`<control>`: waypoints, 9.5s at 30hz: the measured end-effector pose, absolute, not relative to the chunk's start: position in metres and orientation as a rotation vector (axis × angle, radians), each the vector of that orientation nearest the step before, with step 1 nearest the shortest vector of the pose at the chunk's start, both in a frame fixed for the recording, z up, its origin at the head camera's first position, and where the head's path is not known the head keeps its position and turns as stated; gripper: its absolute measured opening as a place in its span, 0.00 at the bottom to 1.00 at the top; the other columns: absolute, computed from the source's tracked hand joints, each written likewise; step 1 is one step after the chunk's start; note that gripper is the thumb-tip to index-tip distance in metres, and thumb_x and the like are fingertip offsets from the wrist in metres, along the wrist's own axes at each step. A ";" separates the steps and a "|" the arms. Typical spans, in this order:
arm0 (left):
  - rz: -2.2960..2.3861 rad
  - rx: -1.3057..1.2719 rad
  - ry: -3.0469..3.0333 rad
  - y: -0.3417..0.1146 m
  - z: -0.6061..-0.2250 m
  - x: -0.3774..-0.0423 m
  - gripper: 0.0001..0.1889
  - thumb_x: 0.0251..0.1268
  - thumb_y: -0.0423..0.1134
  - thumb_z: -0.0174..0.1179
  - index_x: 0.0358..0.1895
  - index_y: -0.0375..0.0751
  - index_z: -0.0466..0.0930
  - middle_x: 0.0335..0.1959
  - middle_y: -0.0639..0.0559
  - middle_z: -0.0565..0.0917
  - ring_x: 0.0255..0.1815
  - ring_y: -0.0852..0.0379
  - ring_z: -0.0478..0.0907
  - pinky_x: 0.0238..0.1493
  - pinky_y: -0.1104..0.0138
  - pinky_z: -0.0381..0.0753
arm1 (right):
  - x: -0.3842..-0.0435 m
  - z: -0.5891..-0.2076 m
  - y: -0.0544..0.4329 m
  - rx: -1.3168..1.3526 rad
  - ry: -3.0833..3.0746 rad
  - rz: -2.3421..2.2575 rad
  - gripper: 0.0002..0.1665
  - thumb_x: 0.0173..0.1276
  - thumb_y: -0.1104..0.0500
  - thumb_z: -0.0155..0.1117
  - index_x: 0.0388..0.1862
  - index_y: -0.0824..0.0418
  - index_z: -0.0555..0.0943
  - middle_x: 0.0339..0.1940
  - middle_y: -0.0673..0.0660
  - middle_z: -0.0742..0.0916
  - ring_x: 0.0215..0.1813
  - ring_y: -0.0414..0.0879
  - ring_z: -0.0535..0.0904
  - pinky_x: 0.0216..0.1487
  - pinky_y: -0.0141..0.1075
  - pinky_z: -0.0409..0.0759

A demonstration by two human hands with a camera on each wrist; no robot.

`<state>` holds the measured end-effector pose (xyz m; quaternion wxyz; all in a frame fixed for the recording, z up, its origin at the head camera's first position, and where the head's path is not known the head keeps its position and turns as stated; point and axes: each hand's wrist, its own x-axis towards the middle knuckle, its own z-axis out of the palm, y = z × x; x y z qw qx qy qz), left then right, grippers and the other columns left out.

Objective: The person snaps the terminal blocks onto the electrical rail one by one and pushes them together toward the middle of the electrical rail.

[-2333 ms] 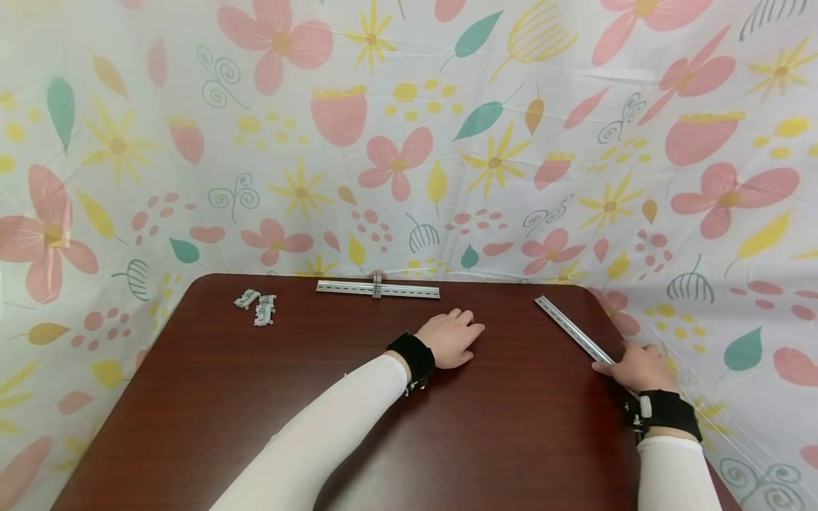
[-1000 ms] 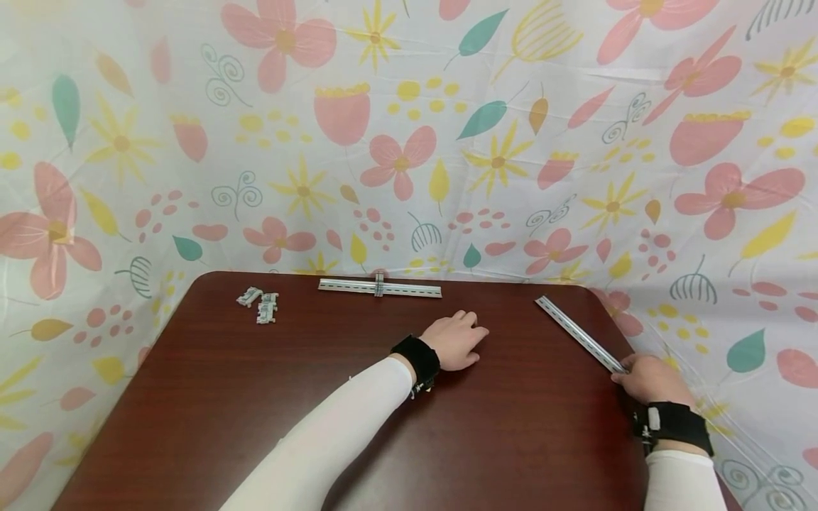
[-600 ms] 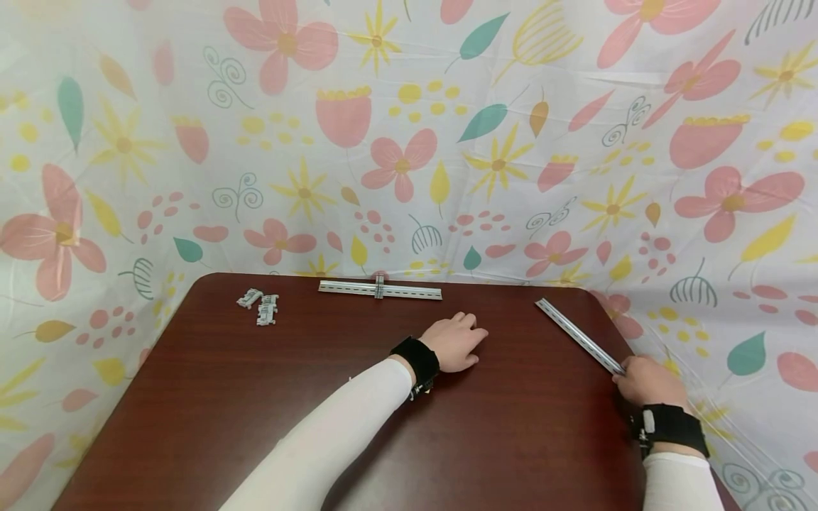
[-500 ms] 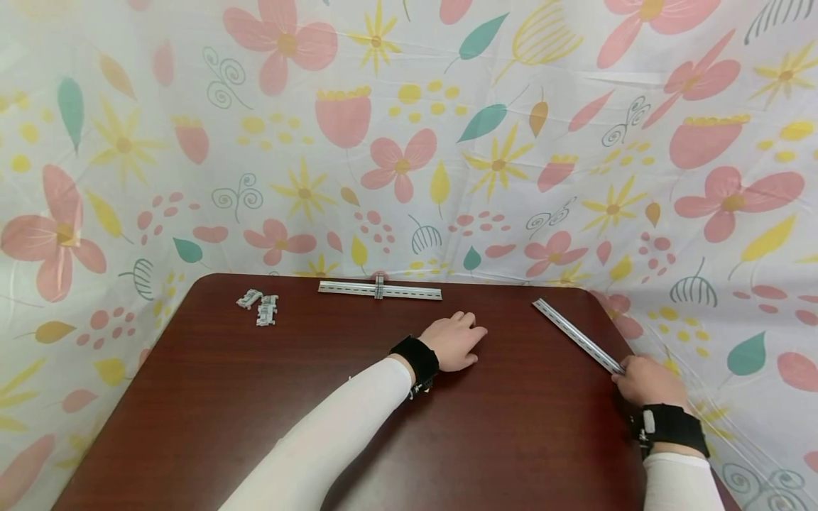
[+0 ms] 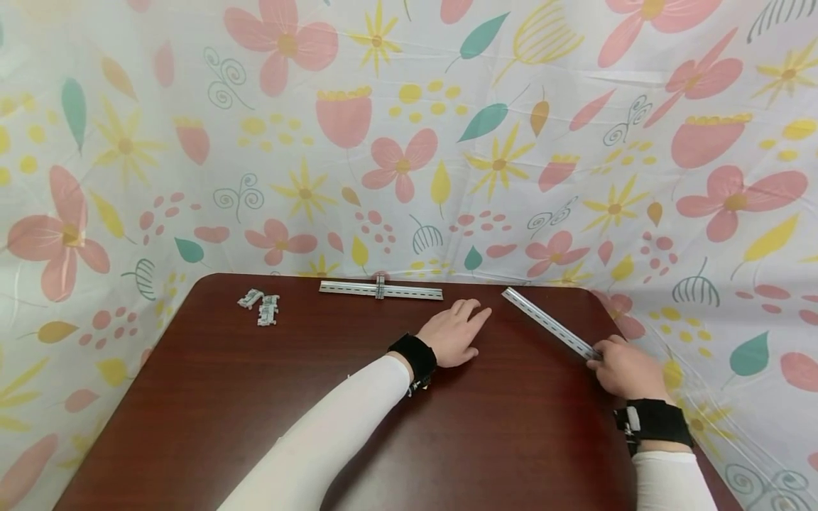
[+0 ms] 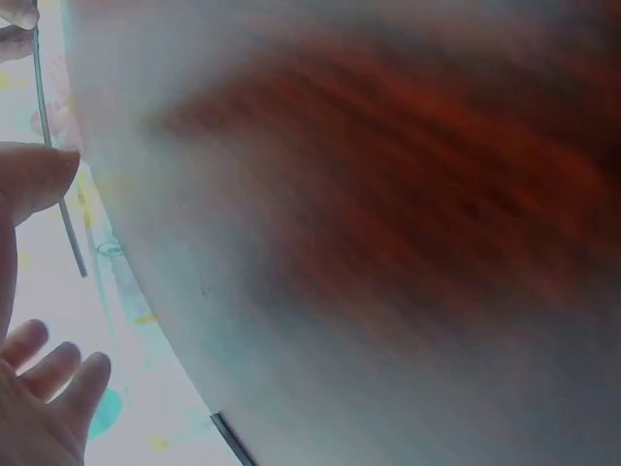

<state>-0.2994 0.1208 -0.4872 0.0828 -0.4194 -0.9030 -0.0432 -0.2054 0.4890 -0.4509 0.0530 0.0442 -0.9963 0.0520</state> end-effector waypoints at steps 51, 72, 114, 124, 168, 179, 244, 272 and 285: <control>-0.353 -1.097 -2.924 -0.041 -0.482 -0.315 0.14 0.78 0.51 0.73 0.56 0.47 0.92 0.42 0.53 0.78 0.45 0.53 0.74 0.46 0.59 0.78 | -0.237 -0.466 0.295 0.776 -2.825 0.027 0.13 0.69 0.63 0.83 0.49 0.63 0.89 0.39 0.54 0.82 0.45 0.53 0.83 0.38 0.48 0.88; -0.257 -1.022 -2.925 -0.110 -0.477 -0.267 0.09 0.72 0.50 0.77 0.42 0.50 0.92 0.35 0.57 0.75 0.38 0.54 0.71 0.38 0.58 0.78 | -0.240 -0.472 0.232 0.985 -2.803 -0.020 0.11 0.71 0.59 0.82 0.48 0.60 0.90 0.39 0.52 0.81 0.43 0.48 0.81 0.38 0.43 0.87; -0.292 -1.007 -2.894 -0.150 -0.467 -0.221 0.09 0.66 0.48 0.82 0.40 0.48 0.94 0.30 0.59 0.71 0.33 0.59 0.69 0.29 0.64 0.73 | -0.219 -0.475 0.208 1.139 -2.808 0.195 0.11 0.73 0.58 0.82 0.51 0.58 0.91 0.41 0.50 0.82 0.45 0.47 0.78 0.44 0.41 0.85; -0.312 -0.990 -2.907 -0.148 -0.463 -0.219 0.10 0.66 0.47 0.82 0.42 0.48 0.94 0.32 0.59 0.74 0.35 0.58 0.72 0.30 0.64 0.75 | -0.218 -0.474 0.210 1.132 -2.819 0.211 0.12 0.73 0.58 0.82 0.51 0.58 0.91 0.42 0.51 0.82 0.45 0.47 0.79 0.44 0.41 0.85; -0.507 -0.091 -3.020 -0.235 -0.479 -0.278 0.27 0.73 0.59 0.73 0.29 0.36 0.85 0.47 0.23 0.81 0.42 0.30 0.82 0.37 0.40 0.87 | -0.216 -0.476 0.210 1.142 -2.809 0.226 0.12 0.73 0.58 0.82 0.51 0.59 0.90 0.42 0.51 0.82 0.45 0.48 0.78 0.46 0.42 0.84; -0.492 -0.028 -3.046 -0.234 -0.479 -0.286 0.26 0.74 0.55 0.72 0.27 0.34 0.87 0.46 0.22 0.81 0.41 0.29 0.82 0.33 0.40 0.86 | -0.217 -0.477 0.210 1.146 -2.801 0.219 0.12 0.72 0.58 0.82 0.51 0.59 0.90 0.41 0.51 0.81 0.44 0.48 0.78 0.46 0.42 0.84; -0.529 -0.555 -2.758 -0.178 -0.464 -0.267 0.18 0.70 0.44 0.75 0.50 0.30 0.91 0.37 0.46 0.82 0.38 0.47 0.79 0.41 0.52 0.82 | -0.237 -0.458 0.206 1.166 -2.966 0.312 0.18 0.77 0.51 0.78 0.57 0.61 0.90 0.44 0.53 0.86 0.45 0.45 0.82 0.48 0.43 0.85; -0.430 -0.991 -2.447 -0.123 -0.460 -0.236 0.20 0.66 0.42 0.79 0.54 0.32 0.90 0.40 0.50 0.77 0.41 0.52 0.75 0.40 0.60 0.80 | -0.266 -0.450 0.134 1.003 -2.913 1.062 0.21 0.87 0.43 0.64 0.58 0.57 0.90 0.46 0.48 0.90 0.41 0.40 0.83 0.45 0.39 0.83; -0.415 -1.080 -2.325 -0.120 -0.457 -0.235 0.20 0.64 0.40 0.79 0.56 0.34 0.90 0.43 0.49 0.80 0.43 0.52 0.77 0.42 0.60 0.82 | -0.262 -0.453 0.133 1.000 -2.836 1.367 0.21 0.88 0.47 0.64 0.42 0.61 0.91 0.32 0.51 0.90 0.37 0.46 0.86 0.41 0.39 0.82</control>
